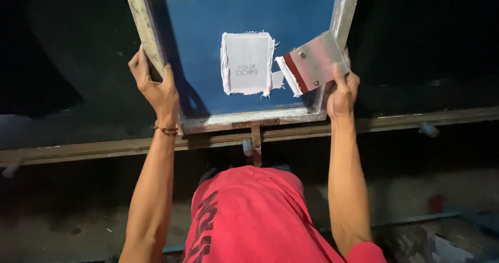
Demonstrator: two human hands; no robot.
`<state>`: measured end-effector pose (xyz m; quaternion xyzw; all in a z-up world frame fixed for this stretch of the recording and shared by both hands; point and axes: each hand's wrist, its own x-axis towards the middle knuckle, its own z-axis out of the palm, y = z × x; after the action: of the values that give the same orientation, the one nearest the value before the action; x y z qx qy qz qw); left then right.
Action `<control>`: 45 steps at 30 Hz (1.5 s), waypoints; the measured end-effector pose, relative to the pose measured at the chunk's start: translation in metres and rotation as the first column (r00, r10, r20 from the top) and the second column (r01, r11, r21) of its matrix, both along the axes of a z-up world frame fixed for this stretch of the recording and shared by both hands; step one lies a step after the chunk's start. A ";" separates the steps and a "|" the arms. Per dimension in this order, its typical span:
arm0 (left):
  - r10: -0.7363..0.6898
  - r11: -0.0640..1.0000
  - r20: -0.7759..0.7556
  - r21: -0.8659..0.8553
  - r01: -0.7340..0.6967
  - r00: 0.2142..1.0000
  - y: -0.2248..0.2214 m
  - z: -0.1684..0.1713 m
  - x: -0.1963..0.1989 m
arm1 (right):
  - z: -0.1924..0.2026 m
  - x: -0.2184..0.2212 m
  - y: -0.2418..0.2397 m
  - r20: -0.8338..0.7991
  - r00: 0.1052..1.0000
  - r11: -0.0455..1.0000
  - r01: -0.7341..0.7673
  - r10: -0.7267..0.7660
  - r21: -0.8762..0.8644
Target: Applying white ink to a t-shirt using a screen printing frame and a squeegee.
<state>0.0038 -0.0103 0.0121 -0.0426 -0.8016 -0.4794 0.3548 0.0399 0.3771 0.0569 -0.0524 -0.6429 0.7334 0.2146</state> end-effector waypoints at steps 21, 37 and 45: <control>0.012 1.000 0.037 -0.029 -0.011 0.999 -0.005 -0.006 0.001 | -0.010 -0.004 0.002 -0.064 0.998 1.000 -0.020 0.020 0.000; -0.101 0.836 -0.086 -0.547 0.038 0.991 0.076 0.040 0.026 | -0.009 -0.025 -0.021 -0.202 0.947 0.465 0.067 0.249 0.883; -0.152 0.759 -0.181 -0.651 -0.003 0.972 0.091 0.037 0.032 | -0.015 -0.002 -0.047 -0.270 0.917 0.126 0.243 0.294 0.962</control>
<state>0.0354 0.0807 0.0487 -0.2477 -0.8701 -0.1795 0.3864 0.0375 0.3303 0.0423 0.2641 -0.9064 0.1192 0.3074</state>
